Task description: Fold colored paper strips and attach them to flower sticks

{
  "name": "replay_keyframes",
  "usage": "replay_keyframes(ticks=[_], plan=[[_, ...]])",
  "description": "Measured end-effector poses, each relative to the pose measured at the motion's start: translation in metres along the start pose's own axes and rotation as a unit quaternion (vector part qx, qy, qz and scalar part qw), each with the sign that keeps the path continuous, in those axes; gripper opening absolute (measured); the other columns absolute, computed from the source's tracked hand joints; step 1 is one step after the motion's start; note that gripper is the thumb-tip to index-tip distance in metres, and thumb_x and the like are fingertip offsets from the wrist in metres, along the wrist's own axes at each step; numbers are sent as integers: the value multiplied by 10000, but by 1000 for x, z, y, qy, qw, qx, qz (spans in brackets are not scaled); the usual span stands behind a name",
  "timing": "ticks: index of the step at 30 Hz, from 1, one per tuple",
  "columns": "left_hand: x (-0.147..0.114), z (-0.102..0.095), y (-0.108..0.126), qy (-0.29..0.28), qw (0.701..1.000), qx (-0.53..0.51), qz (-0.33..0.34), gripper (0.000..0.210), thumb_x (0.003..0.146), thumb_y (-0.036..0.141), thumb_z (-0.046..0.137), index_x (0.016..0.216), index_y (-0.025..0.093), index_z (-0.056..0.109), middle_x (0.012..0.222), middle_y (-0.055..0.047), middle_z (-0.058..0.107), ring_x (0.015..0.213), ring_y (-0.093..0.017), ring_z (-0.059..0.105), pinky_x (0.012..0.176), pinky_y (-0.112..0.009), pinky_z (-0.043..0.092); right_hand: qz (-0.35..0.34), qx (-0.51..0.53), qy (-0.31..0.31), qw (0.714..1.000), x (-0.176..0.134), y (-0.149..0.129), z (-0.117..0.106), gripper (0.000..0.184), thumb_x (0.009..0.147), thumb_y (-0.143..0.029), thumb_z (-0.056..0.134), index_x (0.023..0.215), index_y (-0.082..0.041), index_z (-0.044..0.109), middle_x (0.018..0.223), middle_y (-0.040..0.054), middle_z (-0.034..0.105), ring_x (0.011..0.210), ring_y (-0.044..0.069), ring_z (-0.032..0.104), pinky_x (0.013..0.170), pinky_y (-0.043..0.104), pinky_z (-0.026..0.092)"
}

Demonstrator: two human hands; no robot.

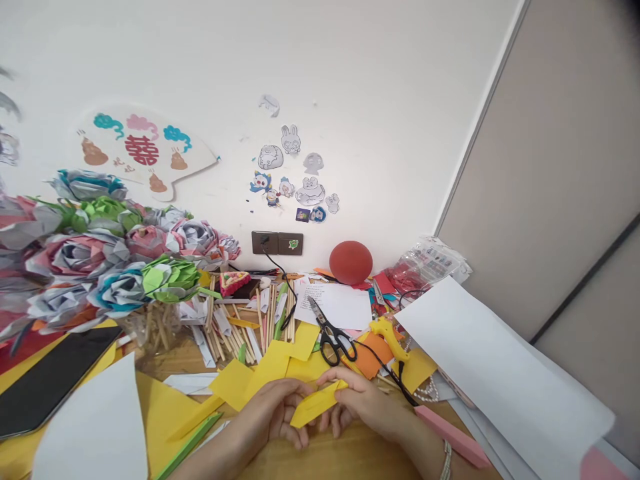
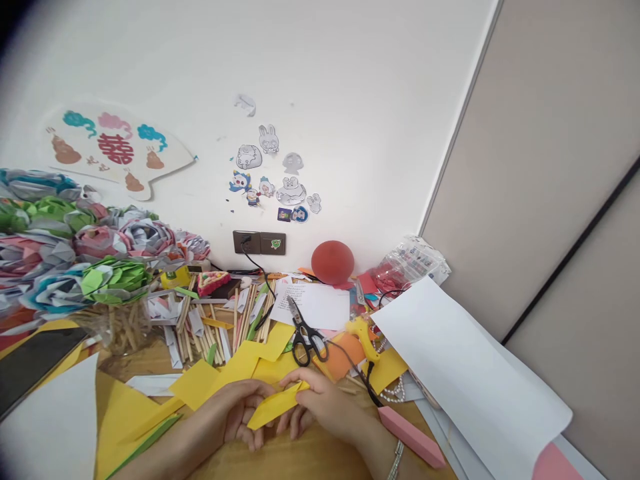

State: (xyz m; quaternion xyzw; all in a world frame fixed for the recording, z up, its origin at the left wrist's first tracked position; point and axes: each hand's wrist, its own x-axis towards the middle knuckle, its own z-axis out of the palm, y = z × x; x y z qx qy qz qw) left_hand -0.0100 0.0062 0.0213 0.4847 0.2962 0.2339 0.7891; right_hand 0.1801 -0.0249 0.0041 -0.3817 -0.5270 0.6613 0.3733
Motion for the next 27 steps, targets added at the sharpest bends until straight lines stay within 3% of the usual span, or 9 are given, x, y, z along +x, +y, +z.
replay_keyframes(ticks=[2, 6, 10, 13, 17, 20, 23, 27], plan=[[1, 1, -2, 7, 1000, 29, 6, 374, 749, 486, 516, 765, 118, 580, 637, -49, 657, 497, -125, 593, 512, -234, 450, -6, -8, 5, 1000, -1, -1, 3, 237, 754, -230, 457, 982, -175, 486, 648, 6, 640, 542, 124, 576, 581, 272, 420], [5, -1, -10, 34, 995, 93, 0, 412, 605, 490, 680, 772, 134, 555, 598, -6, 656, 431, -102, 572, 456, -213, 430, -5, -15, 3, 1000, -2, -4, 5, 230, 762, -255, 470, 975, -172, 495, 637, 9, 642, 527, 122, 570, 573, 268, 420], [11, -3, -15, 60, 992, 112, 11, 473, 539, 540, 692, 738, 142, 532, 539, 20, 631, 403, -111, 566, 428, -220, 421, -9, -53, 26, 998, -1, -4, 7, 304, 776, -406, 513, 964, -168, 495, 625, 1, 628, 487, 105, 548, 529, 241, 403], [13, -2, -20, 81, 987, 131, 35, 516, 524, 595, 664, 728, 142, 524, 498, 41, 591, 384, -116, 558, 402, -219, 405, -12, -65, 61, 996, 1, -2, 9, 283, 774, -422, 508, 897, -169, 500, 578, -18, 607, 452, 96, 526, 494, 221, 383], [13, -1, -25, 97, 981, 158, 60, 523, 583, 635, 590, 739, 141, 520, 512, 55, 557, 346, -104, 537, 364, -207, 376, -10, -62, 82, 995, 4, 1, 10, 244, 773, -399, 493, 858, -170, 494, 547, -29, 592, 445, 99, 523, 486, 218, 385], [12, 0, -26, 68, 982, 161, 71, 477, 673, 593, 541, 776, 128, 542, 575, 36, 572, 365, -92, 546, 369, -195, 371, -21, -72, 88, 993, 5, 2, 10, 252, 781, -411, 481, 853, -170, 491, 555, -28, 592, 451, 100, 525, 487, 219, 389], [11, -1, -24, 46, 984, 161, 66, 444, 663, 541, 593, 811, 123, 556, 601, 33, 575, 388, -93, 556, 389, -200, 400, -30, -70, 83, 994, 5, 3, 10, 241, 774, -393, 491, 846, -163, 494, 565, -23, 600, 452, 96, 524, 481, 214, 388], [12, -2, -24, 68, 985, 148, 56, 427, 635, 520, 622, 786, 127, 546, 583, 38, 583, 380, -97, 553, 396, -211, 414, -10, -52, 90, 995, 4, 0, 11, 191, 757, -313, 471, 851, -152, 513, 477, -50, 561, 385, 77, 473, 425, 187, 349]])
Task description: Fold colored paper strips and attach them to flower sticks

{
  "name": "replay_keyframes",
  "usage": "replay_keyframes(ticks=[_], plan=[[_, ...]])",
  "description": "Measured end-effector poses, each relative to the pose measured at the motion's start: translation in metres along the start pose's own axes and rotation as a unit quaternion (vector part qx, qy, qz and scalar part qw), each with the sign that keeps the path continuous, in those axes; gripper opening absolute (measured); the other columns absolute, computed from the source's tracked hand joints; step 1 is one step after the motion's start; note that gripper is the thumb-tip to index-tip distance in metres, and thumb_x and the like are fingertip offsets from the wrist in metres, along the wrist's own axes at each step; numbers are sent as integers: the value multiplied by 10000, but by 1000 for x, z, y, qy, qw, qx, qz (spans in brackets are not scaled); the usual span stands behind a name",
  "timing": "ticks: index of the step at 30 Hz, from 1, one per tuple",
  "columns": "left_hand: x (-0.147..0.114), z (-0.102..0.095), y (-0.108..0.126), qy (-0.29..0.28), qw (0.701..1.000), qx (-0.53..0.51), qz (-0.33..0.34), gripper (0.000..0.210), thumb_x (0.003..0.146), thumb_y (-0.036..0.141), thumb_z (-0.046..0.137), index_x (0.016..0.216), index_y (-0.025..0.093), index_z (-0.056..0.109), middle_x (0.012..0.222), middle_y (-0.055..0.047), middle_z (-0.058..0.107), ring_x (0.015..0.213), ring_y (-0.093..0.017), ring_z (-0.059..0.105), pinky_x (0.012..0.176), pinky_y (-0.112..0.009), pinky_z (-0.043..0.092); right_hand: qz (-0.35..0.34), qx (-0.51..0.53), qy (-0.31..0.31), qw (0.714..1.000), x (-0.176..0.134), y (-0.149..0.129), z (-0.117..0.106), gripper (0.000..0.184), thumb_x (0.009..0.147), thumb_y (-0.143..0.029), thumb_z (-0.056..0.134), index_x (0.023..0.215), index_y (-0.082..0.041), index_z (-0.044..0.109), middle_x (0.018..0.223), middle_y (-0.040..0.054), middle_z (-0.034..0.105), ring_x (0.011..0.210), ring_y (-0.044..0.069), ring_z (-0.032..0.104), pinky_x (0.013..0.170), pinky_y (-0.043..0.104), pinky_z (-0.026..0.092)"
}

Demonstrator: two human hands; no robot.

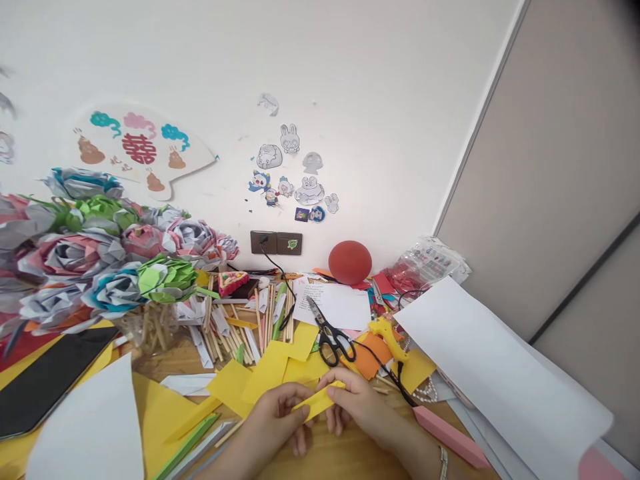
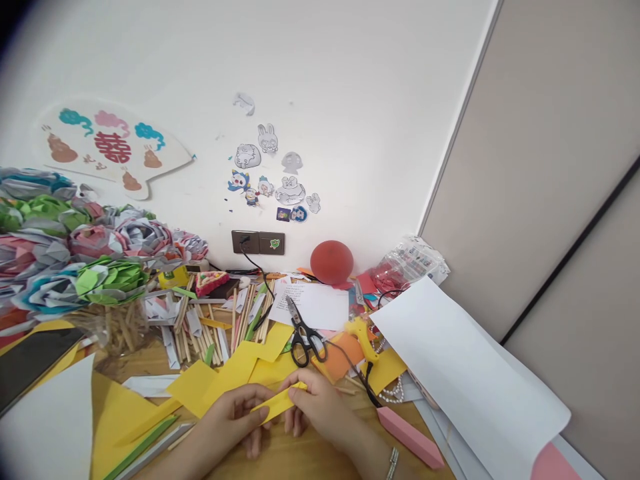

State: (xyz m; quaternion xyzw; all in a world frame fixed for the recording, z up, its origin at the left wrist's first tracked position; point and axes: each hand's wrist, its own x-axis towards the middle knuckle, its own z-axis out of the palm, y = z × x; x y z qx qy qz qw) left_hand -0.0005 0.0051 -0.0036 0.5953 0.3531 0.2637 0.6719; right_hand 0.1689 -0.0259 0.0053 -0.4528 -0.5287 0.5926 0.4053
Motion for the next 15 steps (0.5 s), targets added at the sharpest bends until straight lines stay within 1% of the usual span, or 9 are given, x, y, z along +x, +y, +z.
replay_keyframes(ticks=[3, 6, 9, 11, 13, 15], plan=[[1, -1, 1, 2, 1000, -3, 0, 412, 635, 492, 631, 805, 123, 557, 599, 34, 602, 369, -94, 546, 389, -207, 395, 23, 20, -3, 1000, -1, -3, -1, 187, 716, -248, 464, 856, -143, 529, 453, -55, 553, 357, 69, 447, 403, 180, 341], [0, -2, 5, 4, 1000, -1, -3, 395, 637, 463, 636, 812, 114, 575, 606, 26, 615, 348, -83, 525, 370, -192, 339, 29, 41, 5, 999, -1, -4, -1, 188, 684, -224, 477, 840, -140, 539, 471, -49, 568, 355, 65, 452, 401, 179, 349], [-1, -3, 8, 12, 1000, 3, -9, 381, 629, 443, 646, 801, 107, 592, 551, 37, 605, 325, -69, 491, 375, -185, 295, 28, 60, 20, 998, 1, -2, 0, 192, 670, -220, 490, 834, -138, 545, 462, -46, 574, 334, 64, 445, 383, 177, 342], [-1, -4, 8, 20, 1000, 0, -15, 375, 628, 432, 654, 804, 104, 606, 508, 42, 600, 318, -63, 469, 387, -185, 288, 26, 79, 27, 996, 2, 0, 0, 191, 665, -216, 499, 830, -134, 551, 461, -38, 583, 330, 66, 450, 375, 178, 344], [-1, -5, 8, 34, 999, -19, -22, 366, 616, 415, 674, 798, 102, 621, 517, 29, 621, 317, -54, 448, 392, -185, 281, 23, 102, 30, 994, 3, 2, 0, 183, 664, -216, 514, 820, -131, 555, 468, -31, 590, 331, 66, 454, 372, 179, 349], [-3, -5, 9, 50, 997, -60, -28, 336, 599, 374, 704, 784, 103, 635, 561, 14, 648, 327, -40, 429, 401, -182, 282, 23, 130, 33, 991, 3, 3, 1, 173, 662, -221, 537, 809, -132, 555, 478, -28, 593, 339, 65, 455, 378, 182, 361]])
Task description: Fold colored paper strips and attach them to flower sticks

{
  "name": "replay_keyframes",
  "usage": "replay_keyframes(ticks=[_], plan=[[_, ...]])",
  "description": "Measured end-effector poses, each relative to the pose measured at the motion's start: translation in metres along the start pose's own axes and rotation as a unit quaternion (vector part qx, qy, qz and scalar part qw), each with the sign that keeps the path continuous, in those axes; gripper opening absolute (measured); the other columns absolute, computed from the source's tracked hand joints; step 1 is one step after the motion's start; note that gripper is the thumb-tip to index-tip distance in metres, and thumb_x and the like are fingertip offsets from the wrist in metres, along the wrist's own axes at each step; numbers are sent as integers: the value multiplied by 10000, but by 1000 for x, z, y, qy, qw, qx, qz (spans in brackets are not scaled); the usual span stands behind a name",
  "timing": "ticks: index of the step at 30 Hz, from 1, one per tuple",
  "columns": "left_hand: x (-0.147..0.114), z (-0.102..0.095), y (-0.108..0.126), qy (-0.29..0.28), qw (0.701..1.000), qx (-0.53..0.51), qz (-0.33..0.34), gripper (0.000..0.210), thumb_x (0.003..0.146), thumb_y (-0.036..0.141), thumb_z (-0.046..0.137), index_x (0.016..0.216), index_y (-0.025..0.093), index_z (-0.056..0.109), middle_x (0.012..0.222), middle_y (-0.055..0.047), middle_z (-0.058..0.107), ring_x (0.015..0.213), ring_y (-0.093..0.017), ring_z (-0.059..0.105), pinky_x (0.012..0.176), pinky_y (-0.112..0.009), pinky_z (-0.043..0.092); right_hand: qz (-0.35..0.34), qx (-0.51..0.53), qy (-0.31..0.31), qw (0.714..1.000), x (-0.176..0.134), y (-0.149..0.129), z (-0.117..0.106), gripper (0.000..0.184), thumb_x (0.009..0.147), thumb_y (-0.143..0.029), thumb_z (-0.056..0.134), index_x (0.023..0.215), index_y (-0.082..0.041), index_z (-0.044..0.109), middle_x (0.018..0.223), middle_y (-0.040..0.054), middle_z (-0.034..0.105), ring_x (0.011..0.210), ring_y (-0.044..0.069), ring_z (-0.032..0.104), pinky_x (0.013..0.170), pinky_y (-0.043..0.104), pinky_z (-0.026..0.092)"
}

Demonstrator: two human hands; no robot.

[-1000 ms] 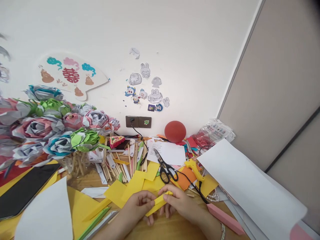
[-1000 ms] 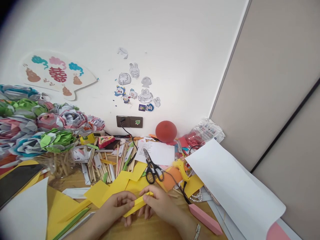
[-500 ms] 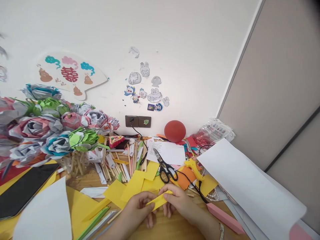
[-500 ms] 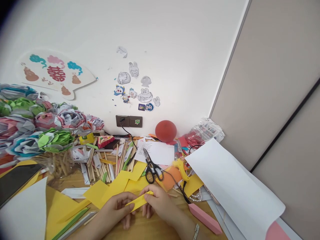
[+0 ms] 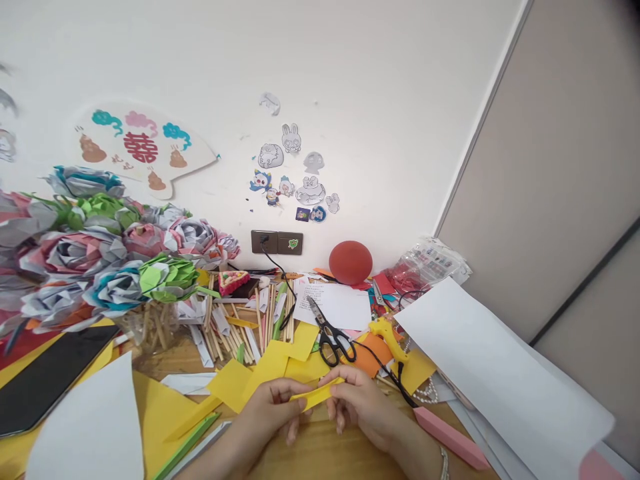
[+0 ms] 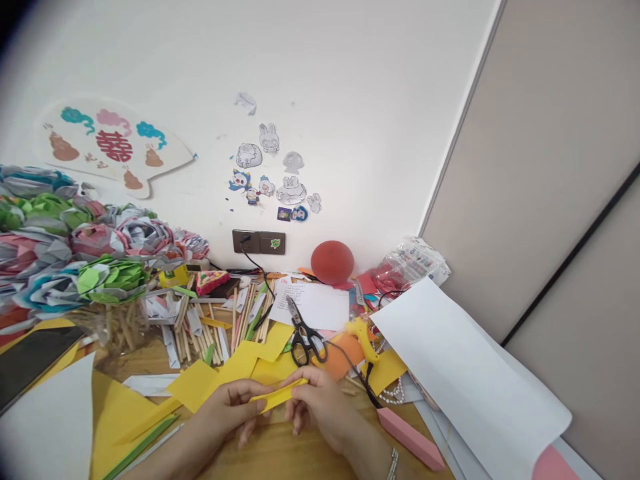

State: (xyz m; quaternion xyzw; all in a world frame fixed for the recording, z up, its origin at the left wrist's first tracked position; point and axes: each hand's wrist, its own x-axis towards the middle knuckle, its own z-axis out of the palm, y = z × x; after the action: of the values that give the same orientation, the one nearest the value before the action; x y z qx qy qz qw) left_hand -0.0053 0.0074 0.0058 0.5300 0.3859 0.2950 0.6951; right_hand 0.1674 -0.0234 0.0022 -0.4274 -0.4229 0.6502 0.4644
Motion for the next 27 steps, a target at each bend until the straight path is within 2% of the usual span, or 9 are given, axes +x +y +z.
replay_keyframes(ticks=[5, 8, 11, 14, 19, 22, 27], plan=[[-9, 3, 12, 13, 992, -128, -19, 213, 570, 227, 745, 734, 120, 663, 524, 35, 618, 410, -38, 437, 477, -170, 346, -10, 48, 10, 999, -2, -3, 1, 161, 647, -228, 603, 769, -136, 555, 515, -15, 601, 398, 75, 483, 425, 203, 402], [-11, 4, 15, 14, 988, -152, -27, 213, 587, 255, 749, 727, 110, 679, 522, 14, 611, 488, -67, 492, 524, -181, 377, -13, 43, -5, 999, -3, -6, 0, 174, 646, -241, 634, 755, -129, 557, 553, 1, 613, 444, 86, 515, 468, 219, 420], [-7, 2, 10, 10, 990, -142, -13, 260, 598, 320, 747, 723, 101, 683, 494, 14, 596, 490, -69, 493, 524, -183, 375, -28, 9, -12, 999, -3, -6, -1, 227, 679, -318, 646, 743, -125, 545, 578, 16, 624, 455, 88, 529, 486, 224, 415], [-1, 0, 1, 33, 993, -112, 8, 327, 524, 313, 788, 764, 123, 674, 524, 34, 615, 469, -66, 501, 512, -186, 375, -44, -31, -7, 999, -2, -4, -2, 266, 701, -373, 634, 740, -130, 533, 584, 10, 622, 448, 85, 528, 485, 220, 402], [7, -6, -7, 70, 996, -43, 42, 381, 469, 342, 799, 742, 138, 628, 562, 51, 626, 446, -78, 529, 495, -203, 388, -84, -108, -39, 990, -1, -1, -7, 319, 744, -335, 601, 983, -148, 503, 657, 2, 645, 497, 98, 556, 542, 243, 428], [9, -8, -8, 80, 996, -21, 38, 383, 467, 361, 793, 712, 141, 597, 490, 54, 612, 437, -88, 535, 492, -205, 398, -101, -149, -51, 982, -2, -1, -10, 303, 774, -323, 572, 1017, -157, 498, 709, 15, 652, 533, 106, 578, 588, 265, 451], [8, -7, -7, 94, 994, -42, 28, 402, 419, 405, 801, 642, 150, 585, 482, 59, 611, 453, -99, 561, 519, -218, 442, -80, -118, -91, 986, -1, -6, -17, 382, 781, -372, 559, 1087, -173, 446, 792, 33, 648, 604, 131, 622, 664, 318, 478]])
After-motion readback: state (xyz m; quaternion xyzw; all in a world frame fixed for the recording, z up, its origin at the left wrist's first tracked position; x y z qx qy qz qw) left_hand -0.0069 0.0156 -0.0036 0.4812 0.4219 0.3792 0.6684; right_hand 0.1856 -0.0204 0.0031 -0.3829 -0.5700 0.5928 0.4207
